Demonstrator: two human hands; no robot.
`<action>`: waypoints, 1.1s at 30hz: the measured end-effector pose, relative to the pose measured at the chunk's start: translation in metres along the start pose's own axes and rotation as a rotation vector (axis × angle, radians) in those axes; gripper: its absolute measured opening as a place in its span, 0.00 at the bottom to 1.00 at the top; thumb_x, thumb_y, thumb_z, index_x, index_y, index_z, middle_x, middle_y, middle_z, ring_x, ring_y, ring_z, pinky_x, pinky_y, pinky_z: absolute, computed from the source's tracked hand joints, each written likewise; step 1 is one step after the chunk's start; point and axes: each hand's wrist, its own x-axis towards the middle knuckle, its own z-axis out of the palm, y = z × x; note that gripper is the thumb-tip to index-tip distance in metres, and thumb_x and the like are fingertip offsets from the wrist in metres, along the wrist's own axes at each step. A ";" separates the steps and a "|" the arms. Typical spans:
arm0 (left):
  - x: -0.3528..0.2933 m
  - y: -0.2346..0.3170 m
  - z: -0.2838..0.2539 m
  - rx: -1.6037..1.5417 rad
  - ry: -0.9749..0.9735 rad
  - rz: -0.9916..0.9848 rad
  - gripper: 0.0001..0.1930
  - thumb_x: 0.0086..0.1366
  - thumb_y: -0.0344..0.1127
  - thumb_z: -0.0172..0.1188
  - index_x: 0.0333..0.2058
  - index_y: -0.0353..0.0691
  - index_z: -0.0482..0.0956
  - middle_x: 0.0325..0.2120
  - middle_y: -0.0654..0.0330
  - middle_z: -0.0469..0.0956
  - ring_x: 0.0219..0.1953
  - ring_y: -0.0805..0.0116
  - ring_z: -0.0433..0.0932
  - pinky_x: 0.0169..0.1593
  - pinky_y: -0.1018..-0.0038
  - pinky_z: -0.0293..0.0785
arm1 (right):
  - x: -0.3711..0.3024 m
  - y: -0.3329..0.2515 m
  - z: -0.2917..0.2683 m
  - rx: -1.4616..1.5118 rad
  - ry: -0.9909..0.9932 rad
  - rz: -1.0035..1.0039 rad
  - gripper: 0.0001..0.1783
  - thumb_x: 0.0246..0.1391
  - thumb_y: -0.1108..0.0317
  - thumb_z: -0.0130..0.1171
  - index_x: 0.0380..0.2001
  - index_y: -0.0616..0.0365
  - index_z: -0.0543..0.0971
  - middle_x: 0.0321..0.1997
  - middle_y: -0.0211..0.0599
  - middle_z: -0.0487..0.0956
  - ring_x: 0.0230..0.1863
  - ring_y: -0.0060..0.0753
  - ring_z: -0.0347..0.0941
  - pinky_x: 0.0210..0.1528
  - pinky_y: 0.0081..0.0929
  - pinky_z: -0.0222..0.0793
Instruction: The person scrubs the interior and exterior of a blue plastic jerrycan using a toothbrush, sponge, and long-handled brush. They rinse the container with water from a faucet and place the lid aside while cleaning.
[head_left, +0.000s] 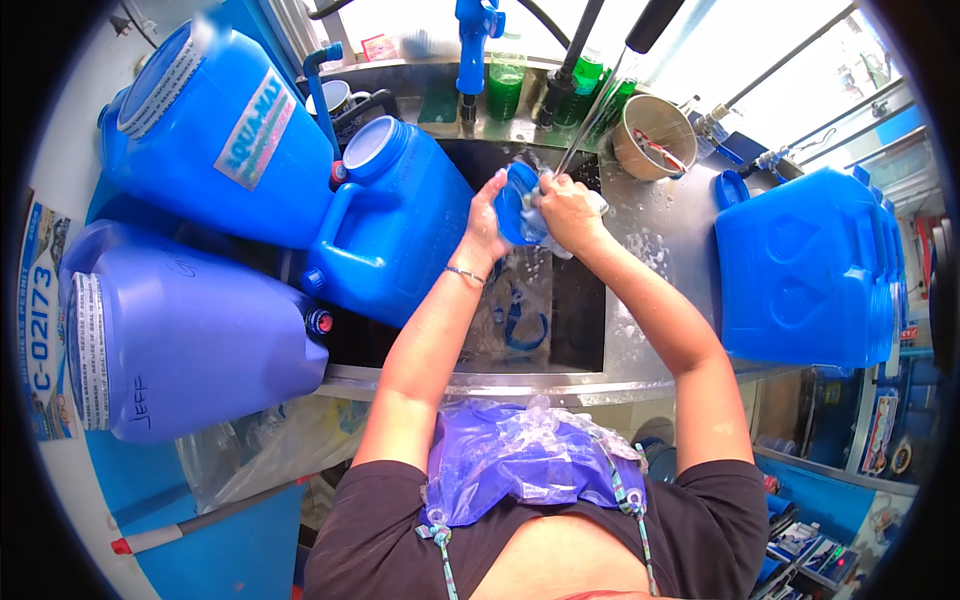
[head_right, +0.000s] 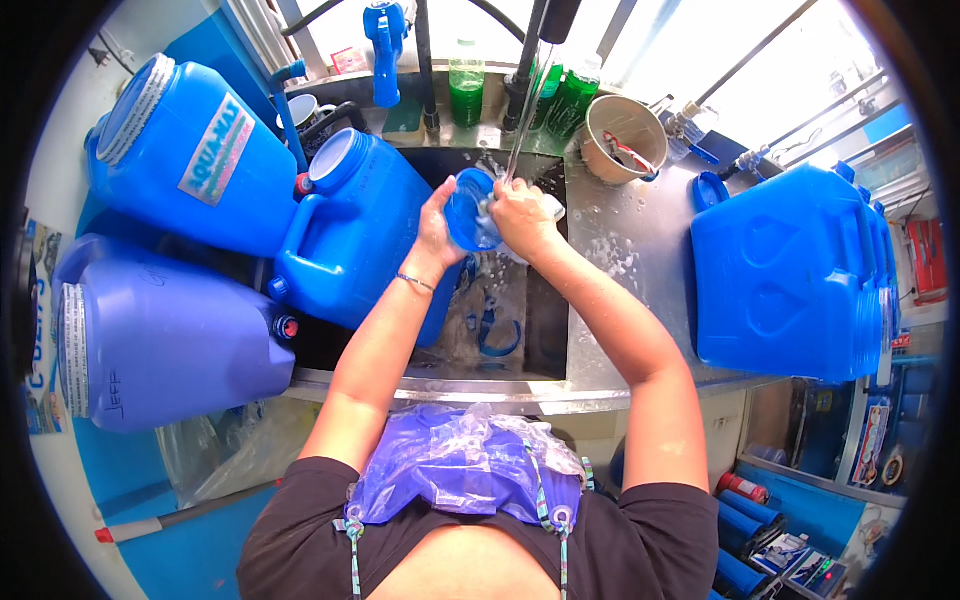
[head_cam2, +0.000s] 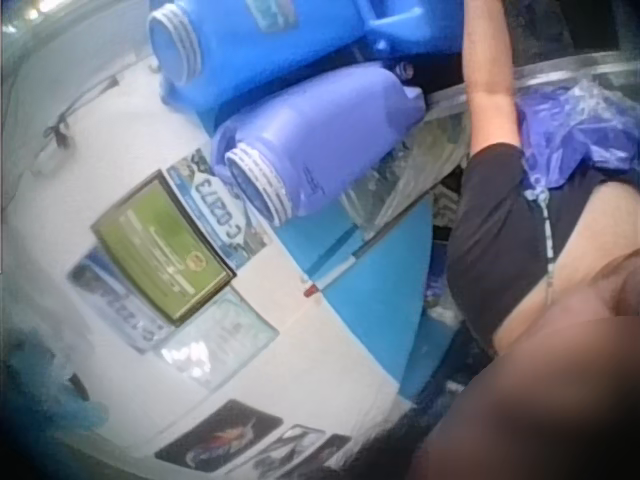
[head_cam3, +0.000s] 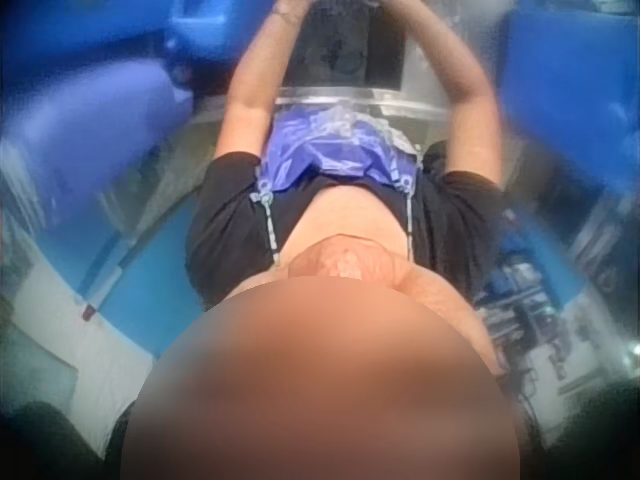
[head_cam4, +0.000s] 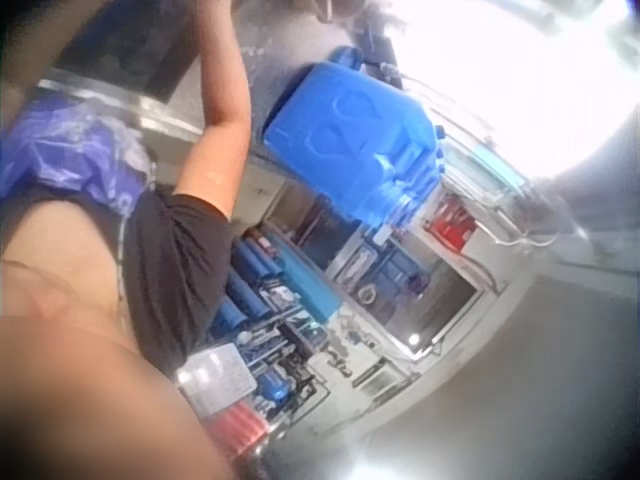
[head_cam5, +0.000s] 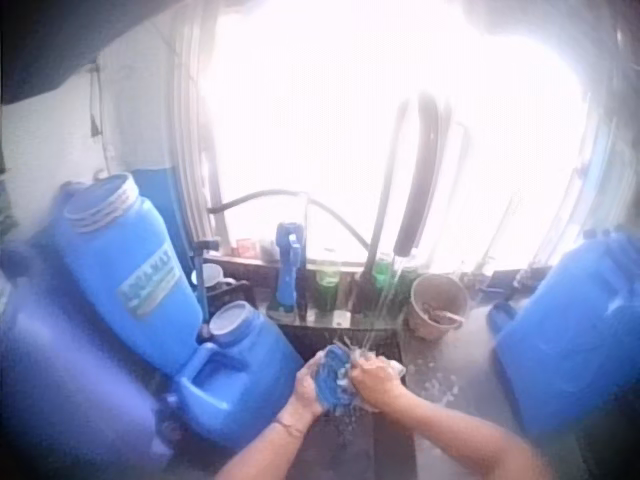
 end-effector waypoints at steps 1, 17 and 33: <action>0.007 -0.001 -0.003 0.015 -0.028 0.046 0.24 0.65 0.52 0.55 0.56 0.47 0.74 0.50 0.55 0.78 0.51 0.58 0.77 0.53 0.58 0.75 | -0.002 0.002 0.000 0.019 -0.111 -0.001 0.07 0.46 0.69 0.58 0.29 0.55 0.82 0.38 0.39 0.76 0.41 0.45 0.76 0.42 0.41 0.74; 0.031 -0.020 0.013 0.735 0.168 0.361 0.31 0.63 0.46 0.62 0.61 0.38 0.68 0.50 0.63 0.75 0.50 0.73 0.72 0.58 0.77 0.64 | -0.055 0.062 0.024 0.339 0.298 0.714 0.14 0.57 0.67 0.58 0.46 0.54 0.81 0.41 0.47 0.81 0.47 0.43 0.78 0.50 0.37 0.71; -0.110 0.140 0.017 1.089 0.476 0.532 0.44 0.59 0.57 0.61 0.64 0.27 0.62 0.62 0.43 0.63 0.66 0.55 0.61 0.68 0.71 0.52 | 0.042 -0.008 0.095 0.535 -0.245 0.246 0.13 0.55 0.59 0.57 0.37 0.55 0.84 0.27 0.43 0.82 0.29 0.30 0.80 0.36 0.33 0.76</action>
